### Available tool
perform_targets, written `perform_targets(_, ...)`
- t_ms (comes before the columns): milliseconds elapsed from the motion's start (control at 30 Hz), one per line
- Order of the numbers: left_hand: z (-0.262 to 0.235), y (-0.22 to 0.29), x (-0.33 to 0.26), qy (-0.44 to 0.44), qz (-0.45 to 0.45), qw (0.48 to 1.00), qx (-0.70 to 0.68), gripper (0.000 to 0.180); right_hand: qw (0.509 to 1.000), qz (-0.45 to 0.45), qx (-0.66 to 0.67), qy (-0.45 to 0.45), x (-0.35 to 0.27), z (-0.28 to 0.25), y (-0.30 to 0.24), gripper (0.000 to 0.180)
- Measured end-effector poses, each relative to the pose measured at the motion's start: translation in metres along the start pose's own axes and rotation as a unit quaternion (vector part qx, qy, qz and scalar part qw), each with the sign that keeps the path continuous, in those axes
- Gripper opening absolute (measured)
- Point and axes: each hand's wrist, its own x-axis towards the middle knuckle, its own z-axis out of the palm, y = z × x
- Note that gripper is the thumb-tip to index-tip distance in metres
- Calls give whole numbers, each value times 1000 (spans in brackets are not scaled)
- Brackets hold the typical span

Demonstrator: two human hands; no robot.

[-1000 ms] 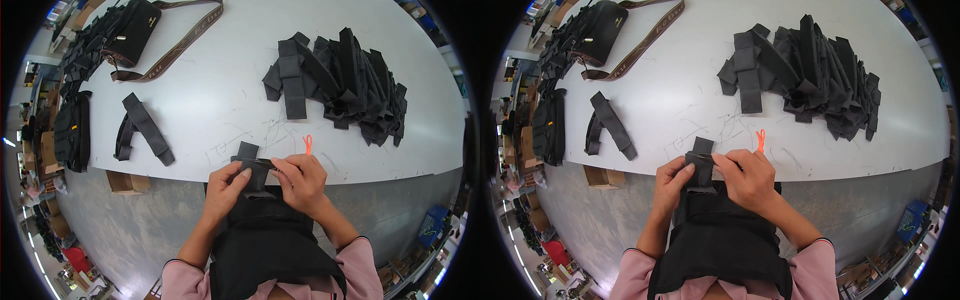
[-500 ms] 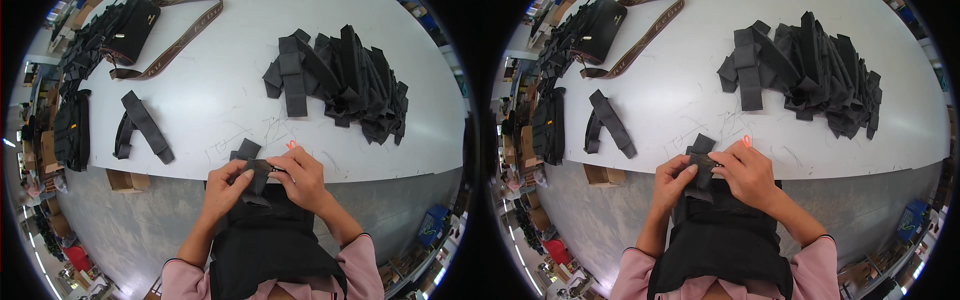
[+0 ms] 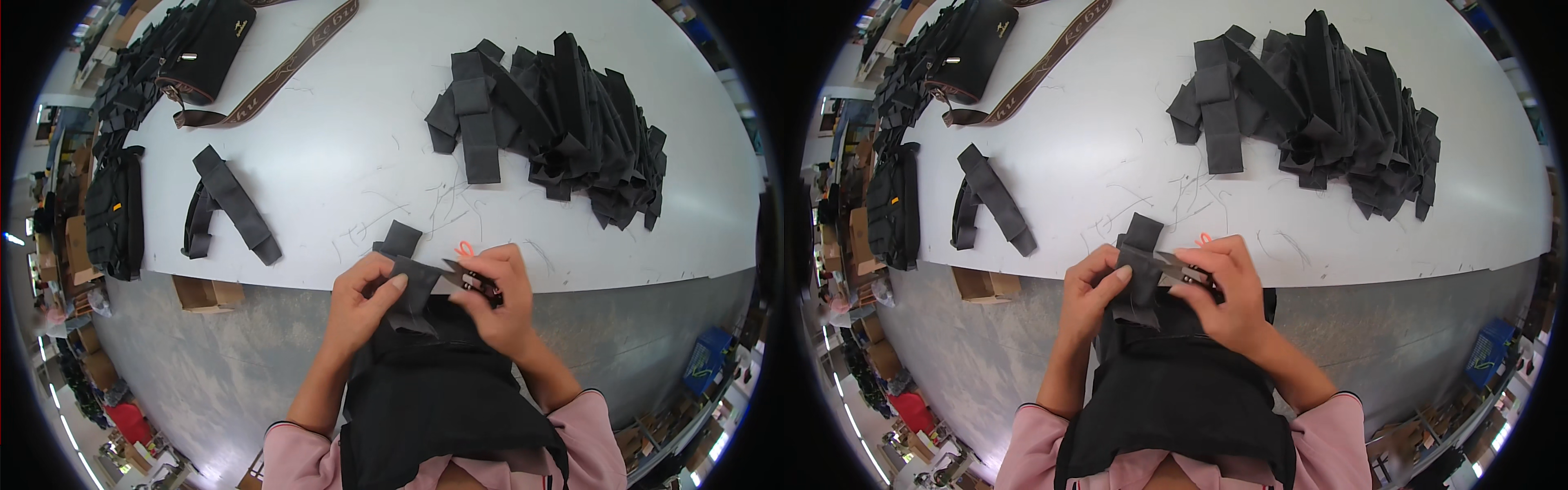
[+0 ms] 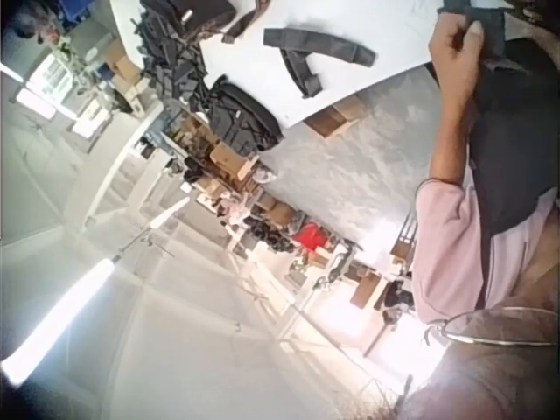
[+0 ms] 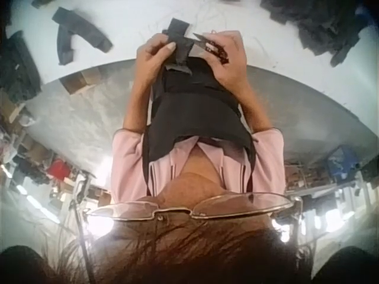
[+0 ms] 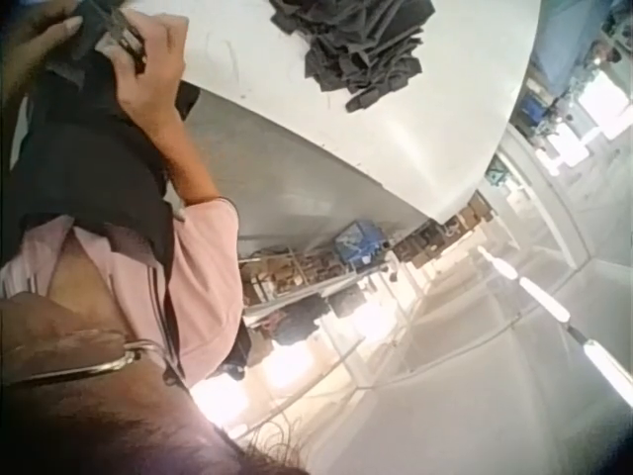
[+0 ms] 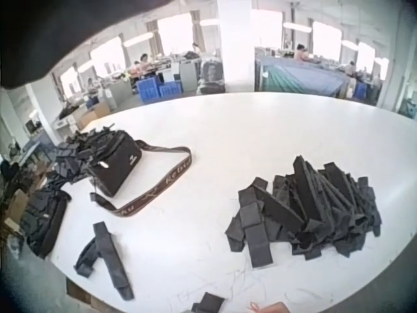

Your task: Trimming excess threads from black fabric straps using small scissors.

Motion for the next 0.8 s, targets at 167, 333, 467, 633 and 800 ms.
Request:
perform_targets(167,2,-1,4,-4,-19,999,-26,29,991,-51,-62,-109,7,16,5,39)
perform_targets(333,2,-13,-3,-32,-51,991,-122,23,994,63,77,-54,16,36,25,13)
perform_targets(467,8,-15,-1,25,-117,990,-80,27,772,510,358,-130,20,39,26,22)
perform_targets(633,0,-22,11,56,-141,973,-173,26,973,216,78,-34,-10,21,20,28)
perform_targets(800,2,-20,13,59,-129,974,-177,26,986,88,-90,-107,-22,-2,10,30)
